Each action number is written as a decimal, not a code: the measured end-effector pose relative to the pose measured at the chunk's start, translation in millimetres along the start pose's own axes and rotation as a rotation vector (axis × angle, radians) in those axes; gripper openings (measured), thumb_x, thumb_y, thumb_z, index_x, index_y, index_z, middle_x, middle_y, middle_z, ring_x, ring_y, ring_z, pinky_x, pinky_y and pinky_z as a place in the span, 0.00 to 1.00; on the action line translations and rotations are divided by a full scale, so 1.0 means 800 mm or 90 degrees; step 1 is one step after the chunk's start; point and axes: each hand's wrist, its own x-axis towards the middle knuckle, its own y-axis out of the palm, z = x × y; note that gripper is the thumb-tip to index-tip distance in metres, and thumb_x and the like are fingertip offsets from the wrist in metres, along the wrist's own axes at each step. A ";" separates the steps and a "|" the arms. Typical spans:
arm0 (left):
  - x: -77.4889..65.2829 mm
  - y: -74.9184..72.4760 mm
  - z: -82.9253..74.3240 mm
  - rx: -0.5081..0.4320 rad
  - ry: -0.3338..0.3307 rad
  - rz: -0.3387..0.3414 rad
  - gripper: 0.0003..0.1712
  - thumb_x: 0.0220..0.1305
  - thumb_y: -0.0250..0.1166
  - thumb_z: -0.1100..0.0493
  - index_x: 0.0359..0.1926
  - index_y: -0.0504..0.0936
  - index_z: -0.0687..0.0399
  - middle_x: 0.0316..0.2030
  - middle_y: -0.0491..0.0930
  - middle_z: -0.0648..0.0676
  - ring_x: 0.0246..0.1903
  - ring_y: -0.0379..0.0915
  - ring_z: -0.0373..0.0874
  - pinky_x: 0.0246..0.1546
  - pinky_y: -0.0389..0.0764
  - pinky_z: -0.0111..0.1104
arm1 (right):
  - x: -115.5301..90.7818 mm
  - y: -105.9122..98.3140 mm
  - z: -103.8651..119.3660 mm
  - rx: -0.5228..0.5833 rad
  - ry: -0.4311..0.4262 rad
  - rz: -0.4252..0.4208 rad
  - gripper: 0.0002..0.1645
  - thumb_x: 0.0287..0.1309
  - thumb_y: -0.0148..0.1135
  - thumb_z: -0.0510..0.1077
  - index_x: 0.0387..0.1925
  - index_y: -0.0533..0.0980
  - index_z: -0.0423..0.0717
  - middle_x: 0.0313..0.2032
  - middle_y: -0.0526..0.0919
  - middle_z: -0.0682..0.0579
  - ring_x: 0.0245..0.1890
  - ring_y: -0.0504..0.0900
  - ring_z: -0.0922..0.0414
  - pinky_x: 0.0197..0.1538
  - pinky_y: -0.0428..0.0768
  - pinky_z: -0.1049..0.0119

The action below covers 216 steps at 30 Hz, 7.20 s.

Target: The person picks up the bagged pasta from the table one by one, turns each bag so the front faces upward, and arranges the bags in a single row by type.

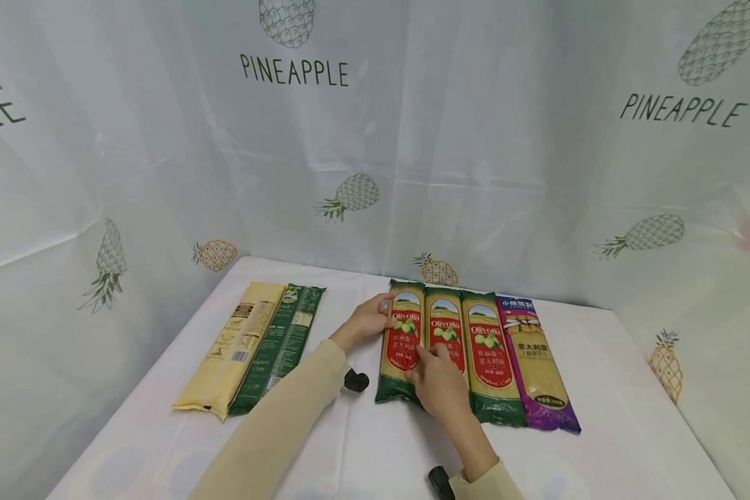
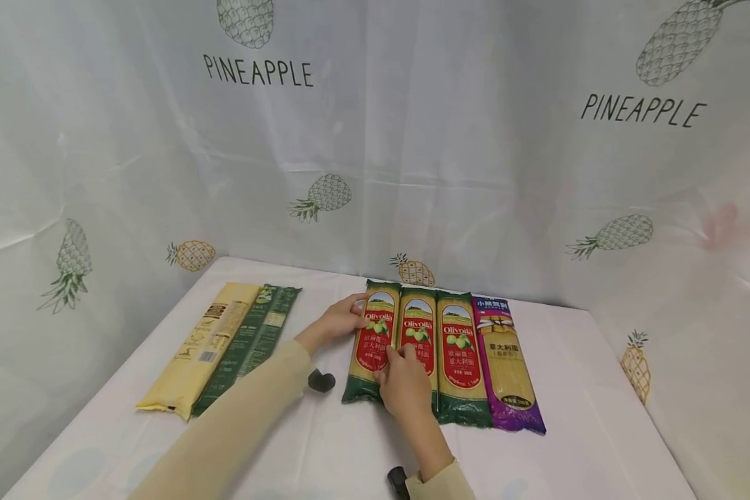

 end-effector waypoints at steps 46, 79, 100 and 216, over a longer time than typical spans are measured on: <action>-0.015 -0.038 -0.003 -0.068 -0.012 0.116 0.33 0.76 0.66 0.61 0.78 0.69 0.54 0.63 0.77 0.64 0.58 0.81 0.54 0.60 0.83 0.45 | -0.005 -0.005 -0.029 0.130 -0.063 0.048 0.35 0.64 0.76 0.48 0.70 0.78 0.42 0.55 0.78 0.46 0.30 0.70 0.61 0.32 0.69 0.66; -0.101 -0.285 0.066 0.329 0.034 -0.011 0.37 0.73 0.69 0.57 0.76 0.67 0.67 0.53 0.78 0.68 0.47 0.78 0.58 0.46 0.80 0.48 | -0.036 0.102 0.188 0.576 0.060 0.287 0.52 0.59 0.77 0.42 0.80 0.61 0.39 0.55 0.76 0.48 0.23 0.87 0.56 0.35 0.87 0.63; -0.079 -0.254 0.060 0.412 0.062 0.040 0.38 0.74 0.67 0.60 0.77 0.66 0.72 0.48 0.82 0.68 0.40 0.78 0.54 0.44 0.80 0.46 | -0.016 0.106 0.199 0.540 0.090 0.243 0.54 0.52 0.79 0.31 0.78 0.62 0.31 0.45 0.79 0.52 0.27 0.85 0.60 0.33 0.85 0.64; -0.108 -0.067 -0.039 0.071 0.152 -0.285 0.25 0.73 0.66 0.62 0.68 0.82 0.58 0.46 0.91 0.59 0.40 0.89 0.48 0.38 0.84 0.38 | -0.041 0.031 0.077 0.515 -0.004 0.016 0.40 0.74 0.67 0.53 0.80 0.65 0.50 0.69 0.73 0.42 0.63 0.80 0.42 0.63 0.81 0.44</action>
